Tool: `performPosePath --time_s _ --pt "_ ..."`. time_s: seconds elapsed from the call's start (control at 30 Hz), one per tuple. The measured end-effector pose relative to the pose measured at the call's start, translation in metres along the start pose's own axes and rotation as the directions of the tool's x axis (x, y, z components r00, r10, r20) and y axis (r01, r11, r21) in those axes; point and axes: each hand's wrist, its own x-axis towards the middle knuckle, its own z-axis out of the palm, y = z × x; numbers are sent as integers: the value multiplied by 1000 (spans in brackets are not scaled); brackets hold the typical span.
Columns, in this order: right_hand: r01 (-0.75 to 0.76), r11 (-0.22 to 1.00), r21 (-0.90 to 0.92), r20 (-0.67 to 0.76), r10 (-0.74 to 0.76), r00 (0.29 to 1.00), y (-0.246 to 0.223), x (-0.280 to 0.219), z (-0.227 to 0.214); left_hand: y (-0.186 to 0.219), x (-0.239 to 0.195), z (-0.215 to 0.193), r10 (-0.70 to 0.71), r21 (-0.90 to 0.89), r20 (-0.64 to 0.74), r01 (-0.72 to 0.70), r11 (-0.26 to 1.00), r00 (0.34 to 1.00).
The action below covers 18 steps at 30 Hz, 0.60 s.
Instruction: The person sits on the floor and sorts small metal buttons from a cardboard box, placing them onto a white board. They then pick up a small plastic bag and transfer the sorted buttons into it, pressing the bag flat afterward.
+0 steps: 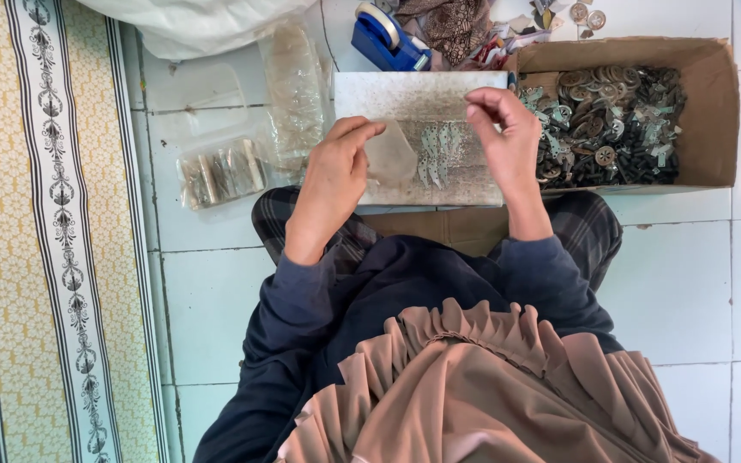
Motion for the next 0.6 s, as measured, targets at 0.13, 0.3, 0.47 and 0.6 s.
performPosePath --time_s 0.13,0.3,0.47,0.6 --pt "-139 975 -171 -16 138 990 126 -22 7 43 -21 -20 -15 28 28 14 1000 1000" --pt "-238 827 -510 75 319 945 175 -47 30 9 -9 -1 5 61 35 -7 998 999" --pt "-259 733 -629 35 359 932 189 -43 47 -49 6 32 17 108 11 -19 994 1000" --pt "-340 664 -666 39 487 873 215 -38 53 -19 3 17 20 82 -5 -20 996 1000"
